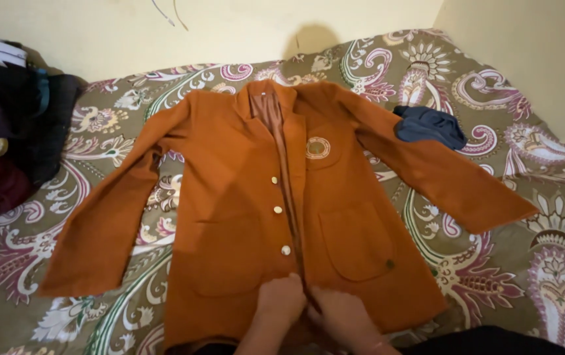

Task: The person uses a dark cloth to wipe the sleeves and front of an orange blazer laid on a patterned bedspread, then buttons the blazer and smooths the fabric.

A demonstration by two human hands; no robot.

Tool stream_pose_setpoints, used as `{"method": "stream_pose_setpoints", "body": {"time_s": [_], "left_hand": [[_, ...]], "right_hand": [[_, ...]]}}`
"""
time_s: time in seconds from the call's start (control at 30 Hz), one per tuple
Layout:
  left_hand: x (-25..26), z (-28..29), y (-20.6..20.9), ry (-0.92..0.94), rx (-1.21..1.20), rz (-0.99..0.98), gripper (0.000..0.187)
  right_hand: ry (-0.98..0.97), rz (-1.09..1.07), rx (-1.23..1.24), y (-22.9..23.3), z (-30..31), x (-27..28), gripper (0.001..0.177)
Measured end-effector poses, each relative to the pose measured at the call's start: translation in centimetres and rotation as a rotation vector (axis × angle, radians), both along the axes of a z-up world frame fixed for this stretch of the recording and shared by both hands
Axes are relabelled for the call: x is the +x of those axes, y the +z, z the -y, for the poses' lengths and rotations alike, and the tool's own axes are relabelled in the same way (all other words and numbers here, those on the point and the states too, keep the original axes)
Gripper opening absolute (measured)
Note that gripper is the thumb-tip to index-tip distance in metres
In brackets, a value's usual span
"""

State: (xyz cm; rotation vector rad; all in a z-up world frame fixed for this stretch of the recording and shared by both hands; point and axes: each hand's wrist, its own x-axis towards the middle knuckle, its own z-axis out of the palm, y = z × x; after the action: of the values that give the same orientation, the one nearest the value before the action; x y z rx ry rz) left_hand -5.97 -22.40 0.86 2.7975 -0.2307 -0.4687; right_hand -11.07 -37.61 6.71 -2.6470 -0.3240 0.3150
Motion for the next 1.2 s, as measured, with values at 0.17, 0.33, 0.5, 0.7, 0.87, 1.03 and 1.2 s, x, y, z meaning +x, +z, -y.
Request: {"method": "stream_pose_setpoints", "body": {"time_s": [0.17,0.33,0.5,0.7,0.87,1.03,1.2], "left_hand": [[1.1,-0.6,3.1,0.012,-0.016,-0.048,0.027],[2.6,-2.3,6.5,0.236,-0.217,0.261,0.029],[4.0,-2.8,7.2,0.343,-0.358,0.114,0.027],[4.9,-3.1,5.1,0.266,-0.489,0.301,0.016],[5.6,-3.3,7.4,0.348,-0.623,0.183,0.013],[5.9,-3.6,7.2,0.379,-0.764,0.11,0.014],[5.8,-3.7,7.6,0.317,-0.767,0.111,0.012]], "right_hand": [[0.073,-0.035,0.123,-6.7,2.5,4.4,0.022],[-0.14,0.064,0.506,-2.9,1.0,7.1,0.027],[-0.239,0.334,0.348,-0.9,-1.2,7.2,0.034],[-0.346,0.135,0.599,-3.2,-0.3,9.5,0.02],[-0.313,0.06,0.733,-5.9,0.6,11.2,0.02],[-0.279,0.06,0.654,-4.1,-0.6,10.9,0.017],[-0.362,-0.232,0.932,-4.0,0.0,10.8,0.017]]}}
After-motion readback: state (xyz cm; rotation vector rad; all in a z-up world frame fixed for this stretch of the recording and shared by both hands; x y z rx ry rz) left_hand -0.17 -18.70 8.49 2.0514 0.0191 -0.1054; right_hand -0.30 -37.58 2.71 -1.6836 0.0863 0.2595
